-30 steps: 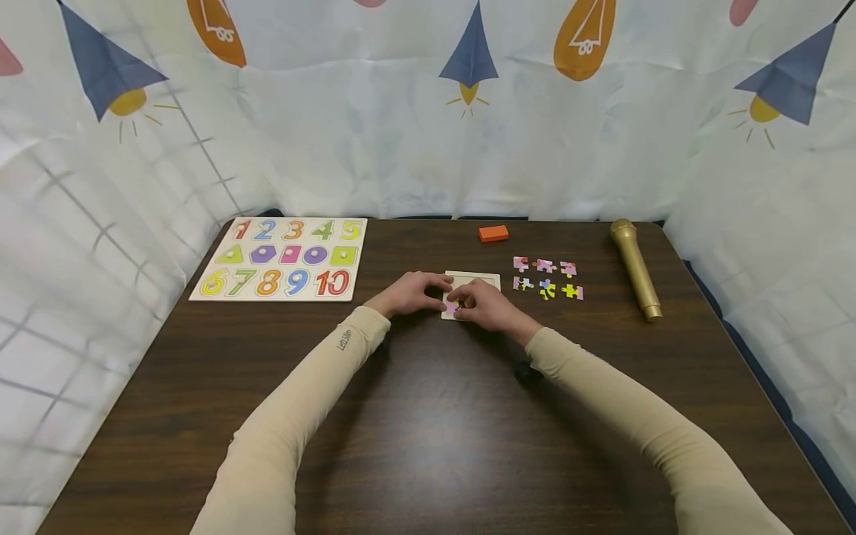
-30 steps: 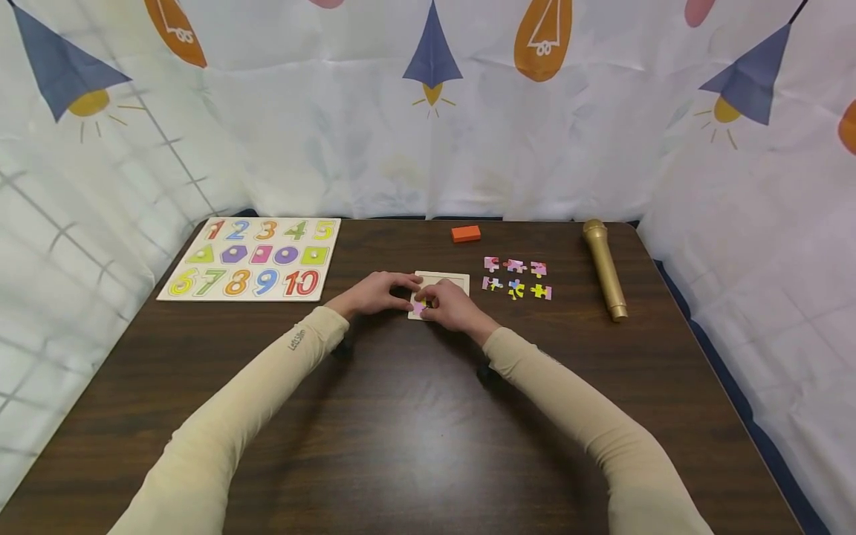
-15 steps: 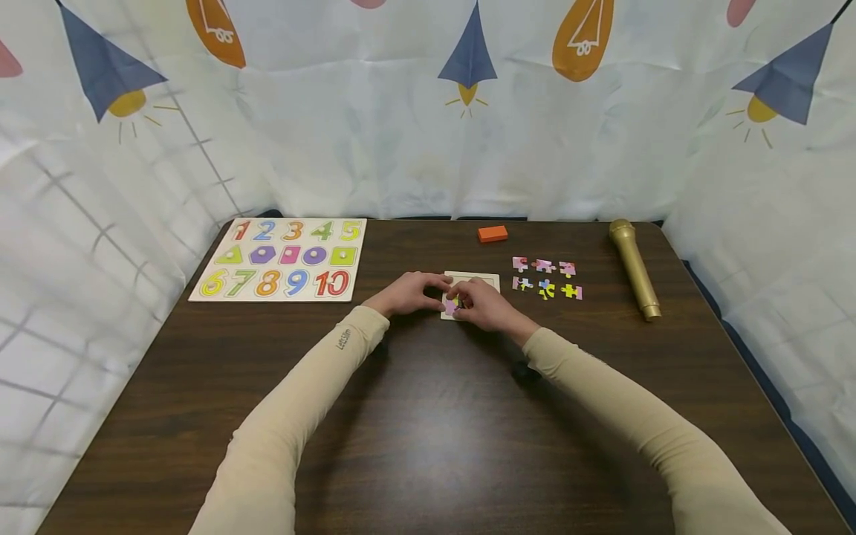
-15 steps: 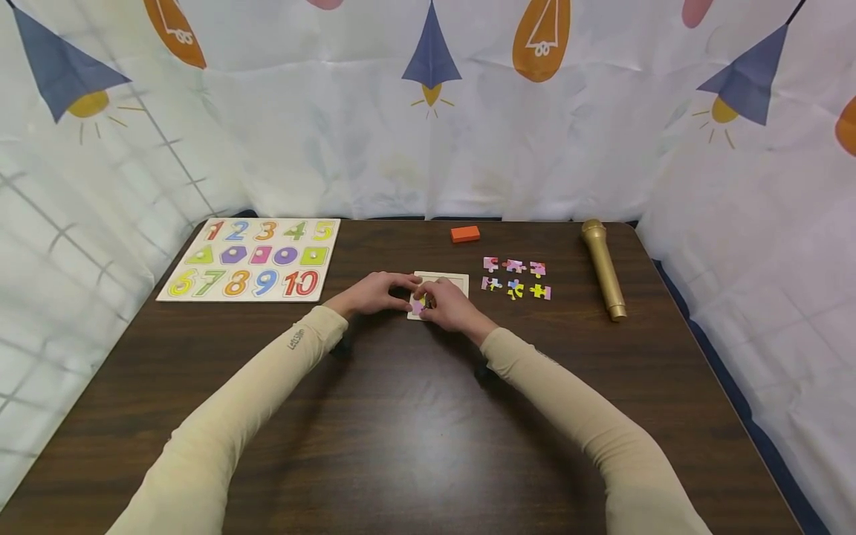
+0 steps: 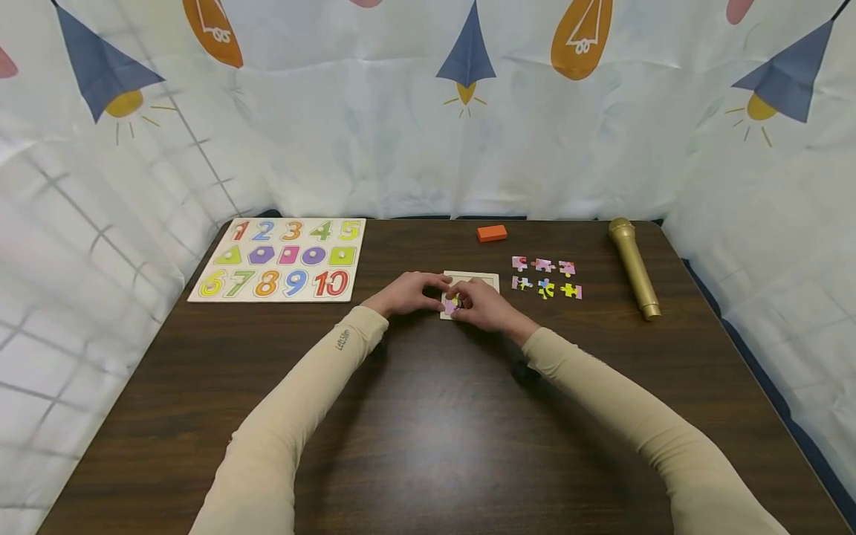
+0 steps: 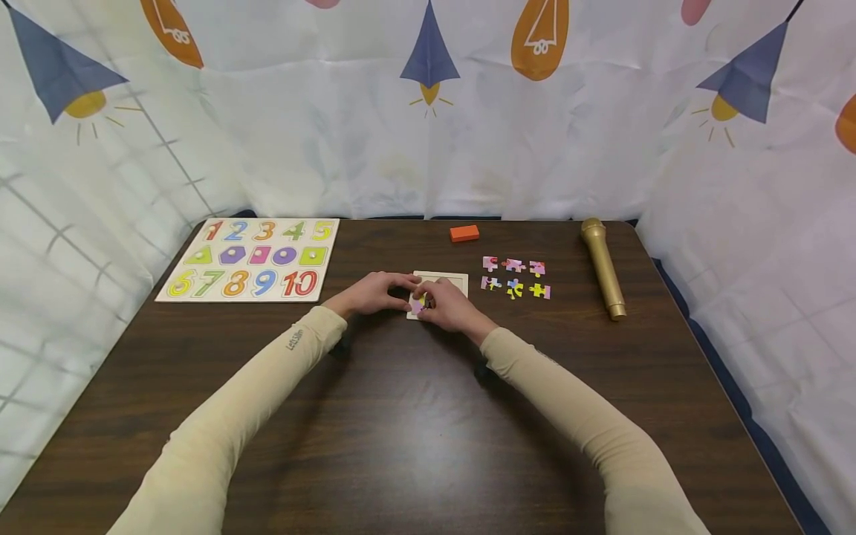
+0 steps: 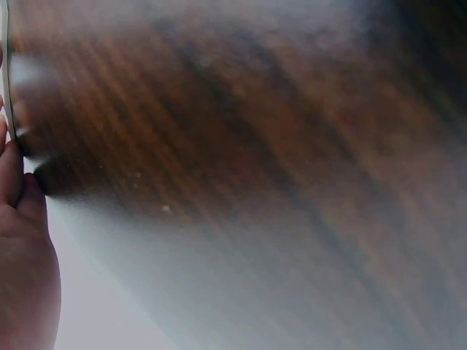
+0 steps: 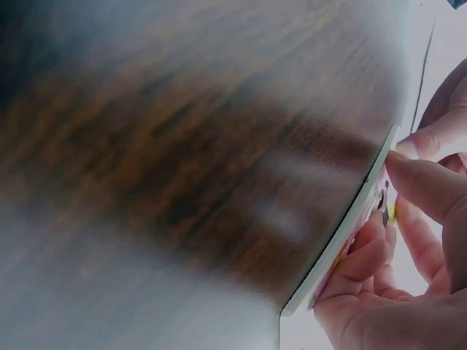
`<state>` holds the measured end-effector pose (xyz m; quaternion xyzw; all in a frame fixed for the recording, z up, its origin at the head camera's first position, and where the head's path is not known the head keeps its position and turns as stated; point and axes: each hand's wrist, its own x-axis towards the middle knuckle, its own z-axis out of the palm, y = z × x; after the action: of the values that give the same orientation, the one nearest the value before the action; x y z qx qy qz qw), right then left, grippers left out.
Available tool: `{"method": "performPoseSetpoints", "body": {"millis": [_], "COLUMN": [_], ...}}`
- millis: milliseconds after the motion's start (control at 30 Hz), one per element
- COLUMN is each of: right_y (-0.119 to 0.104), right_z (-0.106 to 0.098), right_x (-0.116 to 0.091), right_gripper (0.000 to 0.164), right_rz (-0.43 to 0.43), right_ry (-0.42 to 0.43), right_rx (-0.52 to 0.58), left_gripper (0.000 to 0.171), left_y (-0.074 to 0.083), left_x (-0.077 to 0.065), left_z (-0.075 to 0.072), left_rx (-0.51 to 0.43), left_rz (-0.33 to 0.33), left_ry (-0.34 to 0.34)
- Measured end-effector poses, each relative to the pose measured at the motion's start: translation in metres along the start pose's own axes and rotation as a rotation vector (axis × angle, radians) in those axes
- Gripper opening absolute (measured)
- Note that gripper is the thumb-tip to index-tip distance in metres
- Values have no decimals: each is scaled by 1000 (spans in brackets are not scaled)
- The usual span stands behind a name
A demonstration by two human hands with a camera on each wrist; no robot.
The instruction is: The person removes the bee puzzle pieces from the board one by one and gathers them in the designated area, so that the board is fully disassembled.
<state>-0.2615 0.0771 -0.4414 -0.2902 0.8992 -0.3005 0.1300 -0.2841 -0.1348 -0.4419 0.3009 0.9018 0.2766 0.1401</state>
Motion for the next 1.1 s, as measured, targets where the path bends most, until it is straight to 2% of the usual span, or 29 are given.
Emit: {"method": "performPoseSetpoints", "body": {"millis": [133, 400, 733, 1100], "right_y": [-1, 2, -2, 1], "right_z": [0, 3, 2, 1], "right_x": [0, 0, -1, -1], "right_gripper": [28, 29, 28, 26], "right_rz": [18, -17, 33, -21], "right_ry": [-8, 18, 21, 24], "right_rx": [13, 1, 14, -9], "left_gripper": [41, 41, 42, 42], "left_y": [1, 0, -1, -2], "left_x": [0, 0, 0, 0], "left_z": [0, -1, 0, -1], "left_rx": [-1, 5, 2, 0], "left_rz": [3, 0, -4, 6], "left_ry": [-1, -11, -12, -15]}}
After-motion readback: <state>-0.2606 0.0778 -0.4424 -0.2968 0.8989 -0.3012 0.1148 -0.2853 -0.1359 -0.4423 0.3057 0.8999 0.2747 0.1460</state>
